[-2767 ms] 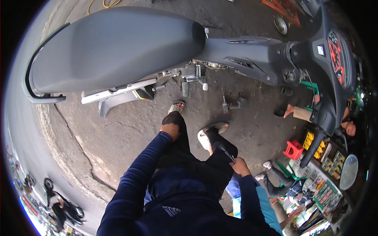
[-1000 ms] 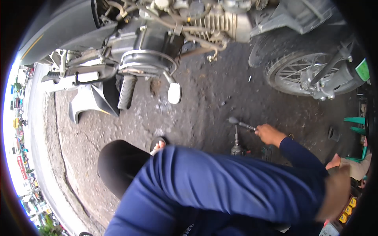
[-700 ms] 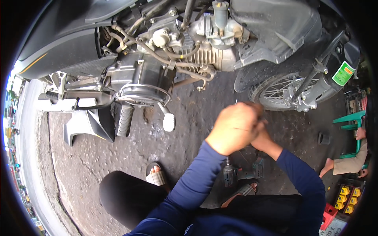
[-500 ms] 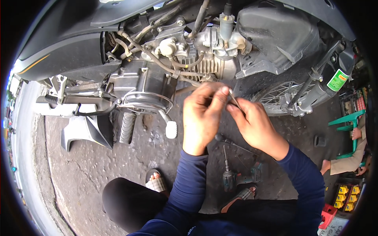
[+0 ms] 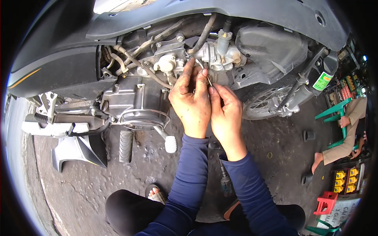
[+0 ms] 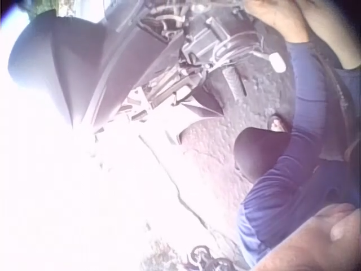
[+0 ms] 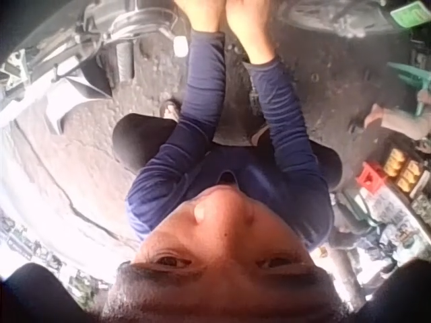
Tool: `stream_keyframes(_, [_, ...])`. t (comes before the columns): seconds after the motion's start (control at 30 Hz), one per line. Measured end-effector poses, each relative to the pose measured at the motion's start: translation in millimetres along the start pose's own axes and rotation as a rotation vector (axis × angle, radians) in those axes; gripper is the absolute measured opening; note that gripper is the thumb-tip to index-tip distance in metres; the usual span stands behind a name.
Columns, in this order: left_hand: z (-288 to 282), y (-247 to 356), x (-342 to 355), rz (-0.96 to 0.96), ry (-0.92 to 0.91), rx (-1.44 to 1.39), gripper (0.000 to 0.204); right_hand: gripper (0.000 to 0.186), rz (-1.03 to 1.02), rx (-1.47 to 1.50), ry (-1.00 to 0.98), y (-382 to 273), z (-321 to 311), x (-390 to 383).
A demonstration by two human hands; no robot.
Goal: The recorder is repairing a motorcycle, specifically removing the carburetor and adjusting cables.
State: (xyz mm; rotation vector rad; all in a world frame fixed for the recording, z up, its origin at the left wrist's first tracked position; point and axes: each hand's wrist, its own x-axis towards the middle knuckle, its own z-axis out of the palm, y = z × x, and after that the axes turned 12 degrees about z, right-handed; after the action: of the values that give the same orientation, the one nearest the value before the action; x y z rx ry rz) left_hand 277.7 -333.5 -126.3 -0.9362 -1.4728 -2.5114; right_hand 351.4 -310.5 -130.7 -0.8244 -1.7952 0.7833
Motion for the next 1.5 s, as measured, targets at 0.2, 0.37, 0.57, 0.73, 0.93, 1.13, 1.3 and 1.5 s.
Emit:
stream_keyframes(0.2, [-6,-7,7,0.123,-0.119,0.217,0.029,0.015,-0.047,-0.176,0.08,-2,5,1])
stream_keyframes(0.37, [-9,2,10,0.106,-0.239,0.199,0.034,0.02,-0.026,-0.226,0.087,4,6,-7])
stream_keyframes(0.57, [-12,-9,9,-0.13,-0.208,-0.1,0.038,0.013,0.305,-0.168,-0.107,-24,-16,-20])
stream_keyframes(0.73, [-9,-4,11,-0.031,-0.252,-0.031,0.038,0.016,0.369,-0.048,-0.058,-22,-14,-33])
stream_keyframes(0.93, [-11,39,24,-0.302,-0.276,-0.273,0.038,0.019,-0.316,-0.017,0.296,-151,-34,43])
stream_keyframes(1.13, [-17,15,20,-0.375,-0.196,-0.336,0.037,0.038,0.141,-0.086,0.091,-86,-31,17])
stream_keyframes(1.3, [-18,17,17,-0.223,-0.147,-0.273,0.034,0.018,0.085,0.232,-0.086,-75,-17,41])
stream_keyframes(1.5, [-25,9,17,-0.199,-0.318,-0.107,0.036,0.021,-0.346,-0.003,-0.13,-16,-21,5])
